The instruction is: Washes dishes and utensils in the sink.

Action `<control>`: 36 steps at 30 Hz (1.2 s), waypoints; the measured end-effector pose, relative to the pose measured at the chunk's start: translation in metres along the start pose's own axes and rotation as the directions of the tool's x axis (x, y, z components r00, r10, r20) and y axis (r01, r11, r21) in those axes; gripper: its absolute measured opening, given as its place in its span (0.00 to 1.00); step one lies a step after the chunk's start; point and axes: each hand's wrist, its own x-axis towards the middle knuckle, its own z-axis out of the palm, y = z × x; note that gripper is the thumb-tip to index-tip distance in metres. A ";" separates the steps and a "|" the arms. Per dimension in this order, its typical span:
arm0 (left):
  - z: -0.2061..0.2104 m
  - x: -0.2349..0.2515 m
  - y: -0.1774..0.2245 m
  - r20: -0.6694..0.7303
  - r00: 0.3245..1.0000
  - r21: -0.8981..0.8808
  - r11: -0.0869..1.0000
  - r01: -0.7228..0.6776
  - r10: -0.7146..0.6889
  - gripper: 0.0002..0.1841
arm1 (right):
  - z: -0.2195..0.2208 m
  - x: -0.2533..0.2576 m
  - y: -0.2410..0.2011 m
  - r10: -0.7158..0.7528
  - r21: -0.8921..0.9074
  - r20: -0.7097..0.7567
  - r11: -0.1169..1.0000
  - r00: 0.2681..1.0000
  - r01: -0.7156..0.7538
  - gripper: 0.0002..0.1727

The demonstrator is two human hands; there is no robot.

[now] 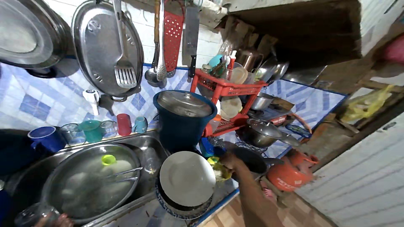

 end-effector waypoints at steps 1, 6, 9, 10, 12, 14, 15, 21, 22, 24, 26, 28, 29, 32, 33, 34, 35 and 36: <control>-0.002 -0.002 0.000 -0.023 1.000 0.069 0.998 -0.002 0.004 0.20 | -0.009 -0.017 -0.005 -0.028 0.056 -0.013 0.998 1.000 0.029 0.18; 0.047 -0.042 0.037 -0.251 0.967 0.712 0.668 0.214 -0.043 0.38 | -0.012 -0.102 -0.025 -0.515 0.454 -0.270 0.677 0.813 0.580 0.16; 0.064 -0.060 0.053 -0.284 0.958 0.928 0.239 0.287 -0.047 0.45 | 0.037 -0.131 -0.072 -0.726 0.404 -0.258 0.518 0.638 0.754 0.19; 0.065 -0.064 0.057 -0.297 0.952 0.947 0.105 0.303 -0.075 0.45 | 0.061 -0.141 -0.093 -0.768 0.329 -0.180 0.541 0.614 0.774 0.19; 0.067 -0.070 0.061 -0.338 0.933 0.940 -0.099 0.327 -0.122 0.43 | 0.114 -0.155 -0.134 -0.845 0.144 0.050 0.533 0.532 0.833 0.21; 0.068 -0.076 0.062 -0.370 0.917 0.921 -0.188 0.341 -0.151 0.42 | 0.165 -0.160 -0.166 -0.860 0.069 0.289 0.457 0.421 0.887 0.24; 0.068 -0.078 0.062 -0.374 0.916 0.917 -0.207 0.341 -0.149 0.42 | 0.184 -0.161 -0.179 -0.831 0.096 0.393 0.463 0.394 0.881 0.25; 0.068 -0.085 0.062 -0.372 0.923 0.911 -0.229 0.342 -0.099 0.40 | 0.255 -0.167 -0.198 -0.896 0.219 0.324 0.385 0.305 0.897 0.18; 0.069 -0.085 0.062 -0.387 0.917 0.906 -0.230 0.356 -0.102 0.40 | 0.261 -0.168 -0.202 -0.894 0.202 0.307 0.397 0.327 0.896 0.17; 0.067 -0.084 0.061 -0.403 0.911 0.900 -0.221 0.376 -0.090 0.40 | 0.272 -0.168 -0.215 -0.870 0.205 0.301 0.459 0.390 0.865 0.15; 0.062 -0.083 0.057 -0.391 0.919 0.905 -0.203 0.374 -0.051 0.40 | 0.280 -0.166 -0.226 -0.864 0.234 0.282 0.483 0.417 0.844 0.14; 0.061 -0.082 0.053 -0.402 0.915 0.900 -0.202 0.387 -0.034 0.40 | 0.283 -0.167 -0.223 -0.872 0.229 0.258 0.473 0.416 0.851 0.14; 0.061 -0.082 0.052 -0.406 0.914 0.897 -0.200 0.394 -0.022 0.40 | 0.283 -0.167 -0.216 -0.876 0.221 0.247 0.468 0.415 0.856 0.13; 0.060 -0.080 0.052 -0.413 0.911 0.899 -0.164 0.406 -0.005 0.40 | 0.283 -0.161 -0.209 -0.868 0.246 0.246 0.487 0.432 0.838 0.12; 0.061 -0.080 0.053 -0.424 0.905 0.896 -0.158 0.416 -0.020 0.40 | 0.283 -0.161 -0.215 -0.863 0.243 0.257 0.494 0.435 0.835 0.12; 0.061 -0.079 0.054 -0.438 0.898 0.891 -0.153 0.428 -0.035 0.40 | 0.283 -0.163 -0.225 -0.857 0.229 0.276 0.498 0.435 0.836 0.12; 0.061 -0.079 0.054 -0.447 0.894 0.887 -0.149 0.437 -0.038 0.40 | 0.285 -0.164 -0.235 -0.856 0.219 0.291 0.494 0.427 0.841 0.12; 0.062 -0.079 0.054 -0.457 0.889 0.882 -0.149 0.447 -0.036 0.40 | 0.287 -0.164 -0.240 -0.855 0.216 0.306 0.491 0.418 0.844 0.12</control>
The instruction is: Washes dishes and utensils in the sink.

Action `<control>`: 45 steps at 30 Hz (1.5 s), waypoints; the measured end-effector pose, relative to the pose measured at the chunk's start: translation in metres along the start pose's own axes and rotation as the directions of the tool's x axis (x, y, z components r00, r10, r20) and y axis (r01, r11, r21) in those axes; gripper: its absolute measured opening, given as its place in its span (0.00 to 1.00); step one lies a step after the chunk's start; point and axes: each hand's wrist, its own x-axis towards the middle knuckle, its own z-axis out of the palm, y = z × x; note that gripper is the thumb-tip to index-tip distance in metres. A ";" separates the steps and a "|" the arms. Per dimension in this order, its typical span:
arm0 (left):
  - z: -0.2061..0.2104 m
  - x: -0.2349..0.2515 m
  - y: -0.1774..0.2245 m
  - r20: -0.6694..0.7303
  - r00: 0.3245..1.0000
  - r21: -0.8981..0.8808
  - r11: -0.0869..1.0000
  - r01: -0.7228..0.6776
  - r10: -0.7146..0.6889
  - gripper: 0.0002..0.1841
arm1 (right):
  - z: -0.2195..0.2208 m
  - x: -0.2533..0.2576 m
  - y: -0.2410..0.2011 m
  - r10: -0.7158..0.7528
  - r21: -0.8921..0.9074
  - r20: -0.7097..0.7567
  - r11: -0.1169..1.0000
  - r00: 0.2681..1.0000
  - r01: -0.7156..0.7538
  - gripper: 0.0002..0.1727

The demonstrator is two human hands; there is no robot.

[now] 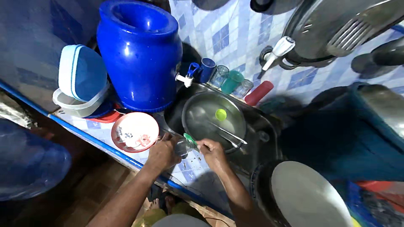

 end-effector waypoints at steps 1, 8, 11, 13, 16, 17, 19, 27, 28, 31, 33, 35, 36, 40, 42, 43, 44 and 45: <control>0.000 -0.001 0.001 0.002 1.000 0.009 1.000 0.016 -0.016 0.41 | 0.001 0.000 0.001 0.000 0.001 0.012 1.000 1.000 0.000 0.12; -0.005 0.006 -0.002 0.013 1.000 -0.002 1.000 -0.004 0.004 0.40 | 0.005 -0.014 0.023 -0.021 0.103 -0.050 0.994 0.999 0.026 0.13; -0.005 0.005 -0.001 0.024 0.999 0.004 1.000 0.022 -0.022 0.41 | 0.007 0.000 0.016 -0.054 0.100 -0.022 0.993 0.998 0.055 0.12; -0.009 0.006 0.002 0.045 0.998 0.025 0.999 0.039 -0.040 0.43 | 0.009 -0.009 0.030 -0.098 0.127 -0.031 0.987 0.995 0.101 0.14; -0.011 0.007 0.002 0.065 0.997 0.007 0.999 0.040 -0.040 0.50 | 0.014 -0.019 0.047 -0.178 0.181 -0.084 0.965 0.980 0.191 0.14; -0.010 0.006 0.001 0.047 0.998 -0.014 0.999 0.036 -0.036 0.50 | 0.014 -0.015 0.042 -0.176 0.168 -0.082 0.968 0.981 0.188 0.14; -0.007 0.004 -0.001 0.008 0.999 -0.020 0.999 0.031 -0.031 0.47 | 0.015 -0.003 0.024 -0.133 0.123 -0.060 0.983 0.989 0.139 0.14; -0.013 0.000 0.006 0.017 0.996 -0.065 0.994 0.085 -0.084 0.40 | 0.020 -0.020 0.054 -0.164 0.181 -0.101 0.967 0.981 0.181 0.14; -0.013 -0.001 0.006 0.014 0.995 -0.067 0.993 0.097 -0.096 0.40 | 0.019 -0.015 0.047 -0.149 0.161 -0.093 0.973 0.984 0.163 0.14; -0.012 -0.004 0.015 0.021 0.985 0.005 0.985 0.171 -0.171 0.42 | 0.019 0.001 0.025 -0.135 0.167 -0.073 0.975 0.988 0.146 0.13; -0.014 -0.005 0.024 0.082 0.973 0.083 0.974 0.211 -0.217 0.44 | 0.018 0.004 0.029 -0.138 0.161 -0.034 0.977 0.990 0.142 0.14; -0.018 -0.002 0.035 0.166 0.954 0.133 0.964 0.228 -0.249 0.46 | 0.004 0.003 0.040 -0.085 0.062 0.038 0.995 0.996 0.083 0.16; -0.018 -0.001 0.038 0.184 0.950 0.144 0.963 0.228 -0.252 0.48 | -0.006 0.003 0.044 -0.035 -0.006 0.071 0.999 0.997 0.035 0.16; -0.016 0.000 0.039 0.156 0.964 -0.010 0.975 0.220 -0.216 0.47 | -0.031 0.013 0.033 0.137 0.037 -0.152 0.990 0.979 -0.133 0.21; -0.012 -0.004 0.032 0.054 0.991 -0.356 0.925 0.135 -0.124 0.44 | -0.036 0.021 0.017 0.207 0.108 -0.313 0.977 0.927 -0.182 0.31; -0.007 -0.006 0.031 0.000 0.997 -0.526 0.847 0.069 -0.082 0.42 | -0.039 0.023 0.012 0.225 0.108 -0.350 0.974 0.909 -0.199 0.34; -0.001 -0.008 0.033 -0.045 0.998 -0.658 0.753 0.009 -0.051 0.42 | -0.038 0.024 0.009 0.218 0.082 -0.379 0.976 0.899 -0.202 0.36; 0.004 -0.009 0.038 -0.075 0.997 -0.744 0.667 -0.036 -0.030 0.43 | -0.037 0.023 0.002 0.188 0.044 -0.393 0.982 0.900 -0.185 0.36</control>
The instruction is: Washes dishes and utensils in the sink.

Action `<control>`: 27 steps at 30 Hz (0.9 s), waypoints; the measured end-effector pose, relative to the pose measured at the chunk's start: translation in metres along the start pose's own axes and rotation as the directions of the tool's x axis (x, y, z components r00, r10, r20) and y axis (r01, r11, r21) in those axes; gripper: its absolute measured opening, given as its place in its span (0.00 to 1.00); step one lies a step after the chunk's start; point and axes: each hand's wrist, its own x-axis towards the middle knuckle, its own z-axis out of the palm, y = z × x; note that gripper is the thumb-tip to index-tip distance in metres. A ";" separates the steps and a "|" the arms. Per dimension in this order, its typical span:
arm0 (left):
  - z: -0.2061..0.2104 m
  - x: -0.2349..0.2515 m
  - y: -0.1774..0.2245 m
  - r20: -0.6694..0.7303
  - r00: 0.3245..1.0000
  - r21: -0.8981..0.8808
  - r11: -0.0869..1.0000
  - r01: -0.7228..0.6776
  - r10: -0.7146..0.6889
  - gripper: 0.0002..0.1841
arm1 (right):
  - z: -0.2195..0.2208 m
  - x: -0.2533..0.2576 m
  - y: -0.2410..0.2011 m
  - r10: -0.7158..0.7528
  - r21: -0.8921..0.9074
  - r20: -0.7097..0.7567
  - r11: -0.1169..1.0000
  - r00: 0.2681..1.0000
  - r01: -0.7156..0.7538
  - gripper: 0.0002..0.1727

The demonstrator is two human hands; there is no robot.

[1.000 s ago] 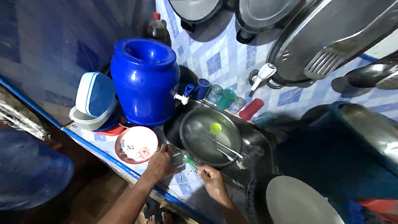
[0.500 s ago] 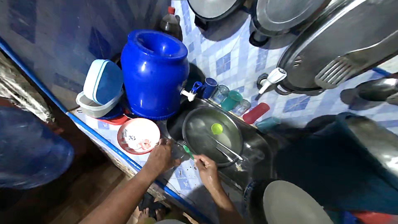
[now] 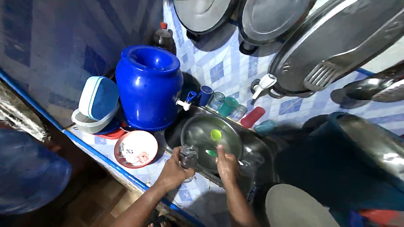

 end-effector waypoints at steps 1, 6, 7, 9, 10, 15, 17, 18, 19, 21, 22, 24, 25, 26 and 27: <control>0.007 0.000 0.002 -0.009 1.000 -0.092 0.995 -0.025 0.025 0.43 | 0.000 -0.006 -0.011 -0.065 -0.028 -0.012 0.998 0.998 0.065 0.35; 0.035 0.001 0.007 -0.123 0.991 -0.170 0.983 -0.066 0.045 0.41 | 0.015 -0.004 -0.007 -0.550 -0.212 -0.318 0.835 0.772 0.508 0.29; 0.036 0.000 0.009 -0.115 0.993 -0.164 0.985 -0.059 0.040 0.40 | 0.010 0.001 -0.001 -0.518 -0.205 -0.326 0.856 0.791 0.475 0.29; 0.040 0.002 0.007 -0.120 0.992 -0.183 0.981 -0.066 0.044 0.41 | 0.010 0.004 0.003 -0.530 -0.218 -0.352 0.848 0.772 0.483 0.27; 0.043 0.004 0.005 -0.133 0.990 -0.203 0.976 -0.081 0.054 0.41 | 0.014 0.000 0.000 -0.576 -0.236 -0.357 0.818 0.736 0.525 0.26; 0.053 0.003 0.006 -0.158 0.986 -0.170 0.983 -0.076 0.049 0.42 | 0.016 0.004 0.004 -0.603 -0.238 -0.403 0.795 0.689 0.558 0.28; 0.057 0.003 0.005 -0.202 0.979 -0.147 0.988 -0.055 0.024 0.42 | 0.013 0.006 0.010 -0.559 -0.231 -0.423 0.828 0.714 0.511 0.28; 0.058 0.003 0.005 -0.235 0.972 -0.112 0.993 -0.048 0.020 0.41 | 0.013 0.006 0.009 -0.545 -0.236 -0.432 0.838 0.719 0.493 0.28; 0.057 0.003 0.007 -0.263 0.964 -0.055 0.998 -0.044 0.029 0.42 | 0.015 0.005 0.007 -0.546 -0.255 -0.438 0.837 0.714 0.484 0.28; 0.056 0.003 0.009 -0.325 0.940 0.110 0.991 -0.073 0.105 0.43 | 0.020 0.000 -0.006 -0.587 -0.313 -0.430 0.810 0.686 0.496 0.28; 0.055 0.002 0.007 -0.352 0.924 0.170 0.981 -0.093 0.149 0.43 | 0.022 -0.003 -0.013 -0.613 -0.337 -0.411 0.790 0.675 0.512 0.28; 0.053 0.001 0.008 -0.370 0.913 0.210 0.973 -0.099 0.172 0.42 | 0.023 -0.004 -0.019 -0.631 -0.343 -0.388 0.776 0.672 0.530 0.28; 0.051 0.001 0.010 -0.364 0.917 0.212 0.973 -0.089 0.163 0.42 | 0.021 -0.003 -0.017 -0.607 -0.317 -0.380 0.794 0.697 0.518 0.27; 0.049 0.001 0.010 -0.356 0.923 0.206 0.976 -0.074 0.145 0.42 | 0.017 -0.003 -0.013 -0.560 -0.269 -0.363 0.828 0.744 0.492 0.26; 0.047 0.001 0.010 -0.352 0.928 0.190 0.980 -0.056 0.122 0.42 | 0.015 -0.003 -0.009 -0.510 -0.226 -0.353 0.860 0.784 0.458 0.26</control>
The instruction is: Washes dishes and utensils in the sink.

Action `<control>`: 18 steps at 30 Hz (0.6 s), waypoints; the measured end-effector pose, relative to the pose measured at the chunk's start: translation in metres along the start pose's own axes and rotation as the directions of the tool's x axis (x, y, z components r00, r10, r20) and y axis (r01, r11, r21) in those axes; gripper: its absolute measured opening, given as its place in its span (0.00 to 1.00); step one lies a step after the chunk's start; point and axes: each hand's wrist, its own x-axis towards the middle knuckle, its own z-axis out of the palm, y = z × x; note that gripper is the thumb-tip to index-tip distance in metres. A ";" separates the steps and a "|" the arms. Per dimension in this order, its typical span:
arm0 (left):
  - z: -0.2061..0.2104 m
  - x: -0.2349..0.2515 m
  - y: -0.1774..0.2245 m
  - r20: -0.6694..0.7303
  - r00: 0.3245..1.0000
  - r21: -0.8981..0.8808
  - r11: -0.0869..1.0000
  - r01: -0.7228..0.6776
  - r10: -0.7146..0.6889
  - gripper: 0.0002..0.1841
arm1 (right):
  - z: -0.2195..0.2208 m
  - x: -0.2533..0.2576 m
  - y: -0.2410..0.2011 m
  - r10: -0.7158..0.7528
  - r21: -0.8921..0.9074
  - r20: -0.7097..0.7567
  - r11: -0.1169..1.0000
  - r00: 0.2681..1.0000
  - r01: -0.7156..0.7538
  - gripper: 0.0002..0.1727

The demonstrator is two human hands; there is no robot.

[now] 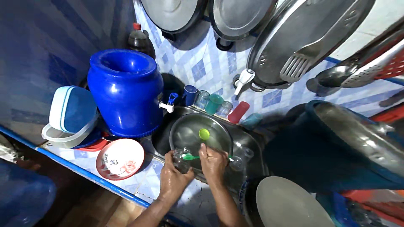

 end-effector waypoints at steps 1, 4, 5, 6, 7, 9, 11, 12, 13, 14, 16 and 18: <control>0.000 0.000 -0.002 0.000 1.000 -0.005 1.000 0.015 -0.015 0.42 | -0.001 -0.001 0.002 0.031 0.006 0.010 0.999 0.999 -0.032 0.26; 0.002 -0.003 -0.005 -0.020 1.000 -0.019 1.000 0.000 -0.001 0.42 | 0.002 -0.001 -0.011 -0.001 -0.017 0.019 1.000 1.000 0.001 0.28; 0.003 -0.005 -0.005 -0.026 1.000 -0.042 0.999 -0.006 0.005 0.41 | 0.002 -0.001 -0.015 -0.006 -0.015 0.036 1.000 0.999 0.007 0.29; 0.001 -0.006 -0.003 -0.024 1.000 -0.078 0.997 -0.009 0.008 0.41 | 0.001 0.000 -0.016 0.011 0.004 0.055 1.000 0.998 -0.011 0.29; 0.000 -0.006 -0.003 -0.013 1.000 -0.131 0.991 -0.015 0.014 0.41 | -0.002 0.001 -0.013 0.061 0.041 0.088 0.997 0.994 -0.065 0.29; -0.001 -0.005 -0.007 0.034 0.999 -0.290 0.957 -0.010 0.021 0.40 | -0.009 0.005 0.001 0.191 0.082 0.168 0.975 0.967 -0.207 0.29; -0.001 -0.007 -0.008 0.107 0.994 -0.438 0.898 0.035 0.013 0.39 | -0.014 0.004 0.000 0.234 0.100 0.215 0.960 0.948 -0.260 0.28; -0.002 -0.008 -0.006 0.147 0.989 -0.501 0.863 0.065 0.011 0.38 | -0.014 0.002 -0.007 0.186 0.118 0.204 0.970 0.961 -0.212 0.28; -0.002 -0.010 -0.007 0.179 0.984 -0.555 0.827 0.089 0.014 0.37 | -0.014 -0.001 -0.016 0.116 0.131 0.182 0.981 0.976 -0.141 0.27; -0.002 -0.012 -0.008 0.200 0.980 -0.602 0.790 0.112 0.013 0.36 | -0.013 -0.002 -0.019 0.057 0.122 0.148 0.990 0.987 -0.075 0.28; -0.006 -0.009 -0.010 0.251 0.968 -0.685 0.711 0.161 0.023 0.33 | -0.015 0.002 -0.012 0.112 0.180 0.213 0.972 0.970 -0.152 0.29; -0.011 -0.006 -0.011 0.299 0.953 -0.719 0.668 0.192 0.048 0.30 | -0.017 0.006 0.002 0.264 0.185 0.312 0.925 0.913 -0.331 0.30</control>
